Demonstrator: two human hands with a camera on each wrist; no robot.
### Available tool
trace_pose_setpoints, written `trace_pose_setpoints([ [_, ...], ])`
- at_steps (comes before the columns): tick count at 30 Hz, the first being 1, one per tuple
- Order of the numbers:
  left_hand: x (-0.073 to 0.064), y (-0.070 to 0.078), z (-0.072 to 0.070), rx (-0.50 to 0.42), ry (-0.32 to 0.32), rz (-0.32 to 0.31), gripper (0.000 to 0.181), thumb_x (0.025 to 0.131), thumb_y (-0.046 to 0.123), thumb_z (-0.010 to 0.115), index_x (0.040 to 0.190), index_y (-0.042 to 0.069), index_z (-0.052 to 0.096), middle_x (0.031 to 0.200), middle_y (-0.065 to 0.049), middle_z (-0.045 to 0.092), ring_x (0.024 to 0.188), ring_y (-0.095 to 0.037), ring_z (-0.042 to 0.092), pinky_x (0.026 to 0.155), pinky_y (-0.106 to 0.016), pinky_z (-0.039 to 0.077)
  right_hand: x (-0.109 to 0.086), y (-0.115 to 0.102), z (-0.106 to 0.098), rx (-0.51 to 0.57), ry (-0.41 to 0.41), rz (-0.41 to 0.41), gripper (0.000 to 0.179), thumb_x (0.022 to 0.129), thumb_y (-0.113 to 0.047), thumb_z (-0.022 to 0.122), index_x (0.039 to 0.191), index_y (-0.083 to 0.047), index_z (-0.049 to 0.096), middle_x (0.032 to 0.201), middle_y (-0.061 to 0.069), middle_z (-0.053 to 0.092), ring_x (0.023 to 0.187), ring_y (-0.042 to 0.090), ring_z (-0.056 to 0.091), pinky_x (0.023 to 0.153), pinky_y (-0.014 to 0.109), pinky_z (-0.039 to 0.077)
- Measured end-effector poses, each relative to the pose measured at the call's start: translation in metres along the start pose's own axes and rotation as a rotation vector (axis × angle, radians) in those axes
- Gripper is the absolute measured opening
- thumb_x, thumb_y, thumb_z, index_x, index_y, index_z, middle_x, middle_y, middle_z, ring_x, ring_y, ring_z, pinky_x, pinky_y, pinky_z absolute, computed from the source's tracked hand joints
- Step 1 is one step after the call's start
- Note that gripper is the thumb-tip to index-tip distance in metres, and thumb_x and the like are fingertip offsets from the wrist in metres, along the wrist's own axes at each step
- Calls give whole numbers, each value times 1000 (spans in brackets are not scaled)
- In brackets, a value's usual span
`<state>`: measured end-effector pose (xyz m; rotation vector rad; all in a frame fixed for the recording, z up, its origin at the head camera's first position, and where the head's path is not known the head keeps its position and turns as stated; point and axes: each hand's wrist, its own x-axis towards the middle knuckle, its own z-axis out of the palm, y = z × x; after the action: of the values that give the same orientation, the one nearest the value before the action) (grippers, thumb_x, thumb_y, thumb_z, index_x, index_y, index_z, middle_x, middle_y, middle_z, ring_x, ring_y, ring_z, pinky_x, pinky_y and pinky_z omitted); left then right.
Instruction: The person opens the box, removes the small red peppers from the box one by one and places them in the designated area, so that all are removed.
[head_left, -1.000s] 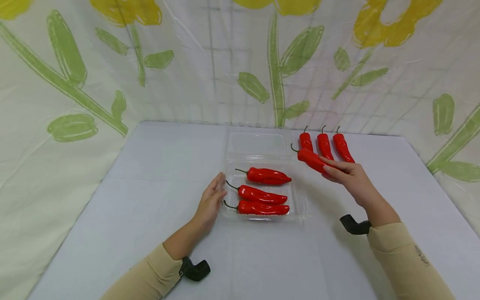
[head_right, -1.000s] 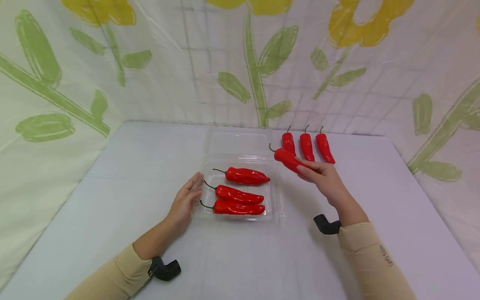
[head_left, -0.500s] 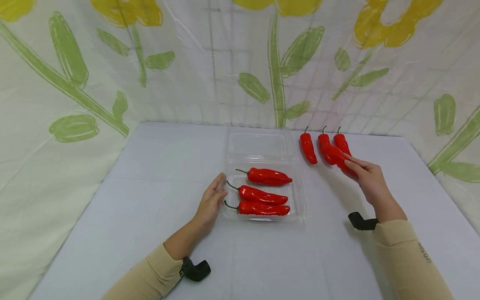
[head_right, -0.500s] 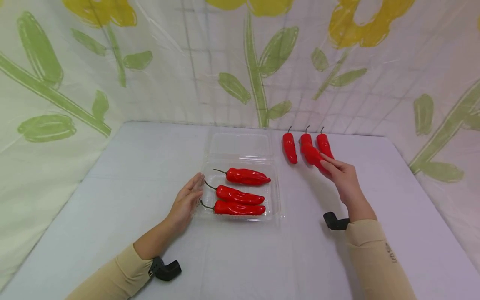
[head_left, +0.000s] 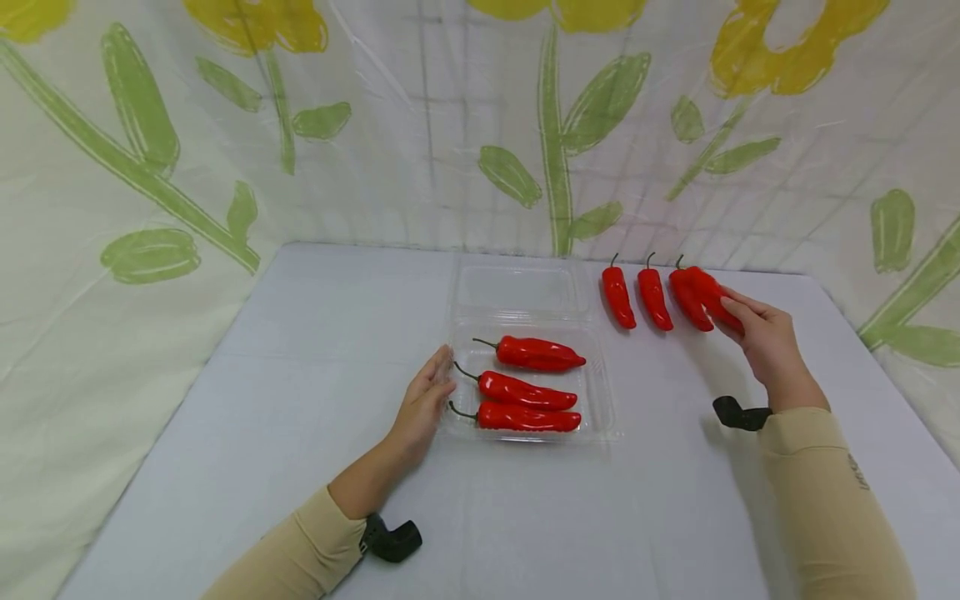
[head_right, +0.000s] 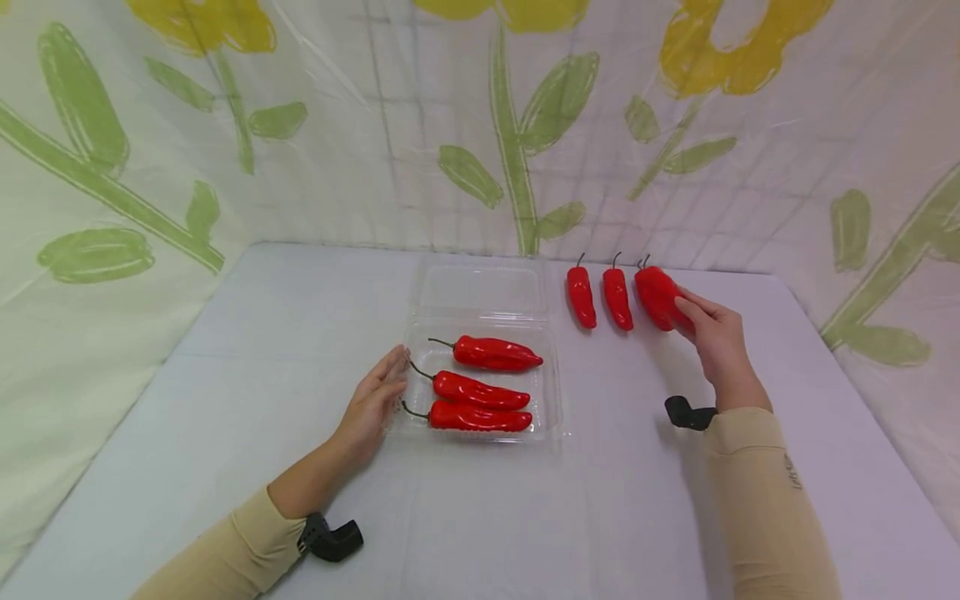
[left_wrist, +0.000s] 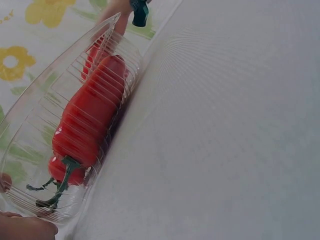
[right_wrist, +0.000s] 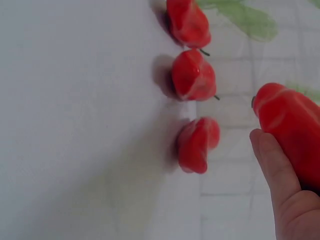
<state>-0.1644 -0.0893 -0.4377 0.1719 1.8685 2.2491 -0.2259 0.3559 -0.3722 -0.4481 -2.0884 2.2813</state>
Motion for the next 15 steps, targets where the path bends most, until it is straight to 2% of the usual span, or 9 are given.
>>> trace_pose_setpoints([
  [2, 0, 0, 0, -2, 2, -1, 57, 95, -1, 30, 148, 0, 11, 157, -13, 10, 146, -24, 6, 117, -41, 10, 13, 2, -10, -36, 23, 5, 60, 83, -33, 66, 137, -20, 44, 141, -1, 41, 112, 11, 49, 93, 23, 45],
  [6, -1, 1, 0, -10, 1, 1, 57, 95, -1, 30, 148, -1, 11, 157, -14, 9, 146, -25, 5, 117, -41, 9, 40, 7, -28, -83, 115, 36, 57, 80, -38, 68, 133, -26, 52, 141, -3, 42, 114, 12, 51, 94, 25, 46],
  [9, -1, 1, -1, -14, -1, -1, 57, 95, -1, 30, 148, -1, 11, 157, -14, 9, 146, -25, 5, 117, -42, 9, 47, 2, -32, -21, 146, 55, 57, 78, -35, 70, 132, -26, 52, 143, -4, 39, 121, 13, 47, 95, 25, 45],
  [12, -1, 1, 0, -12, -1, -3, 57, 95, -1, 30, 148, -1, 11, 157, -15, 10, 146, -25, 6, 117, -42, 9, 49, -7, -28, 18, 141, 67, 62, 81, -34, 67, 137, -24, 44, 149, -4, 30, 131, 16, 35, 98, 25, 38],
  [13, -1, 1, 0, -12, 0, -4, 57, 95, -1, 30, 148, -1, 11, 157, -14, 10, 146, -25, 6, 117, -41, 10, 51, -8, -29, 55, 171, 63, 60, 80, -32, 69, 135, -23, 48, 147, -3, 33, 130, 16, 38, 96, 25, 41],
  [15, -1, 1, 0, -10, 2, -4, 57, 95, -1, 30, 148, -1, 11, 157, -15, 10, 146, -25, 7, 117, -41, 10, 57, -10, -30, 62, 197, 67, 58, 79, -31, 70, 133, -24, 50, 147, -3, 34, 131, 15, 37, 97, 24, 41],
])
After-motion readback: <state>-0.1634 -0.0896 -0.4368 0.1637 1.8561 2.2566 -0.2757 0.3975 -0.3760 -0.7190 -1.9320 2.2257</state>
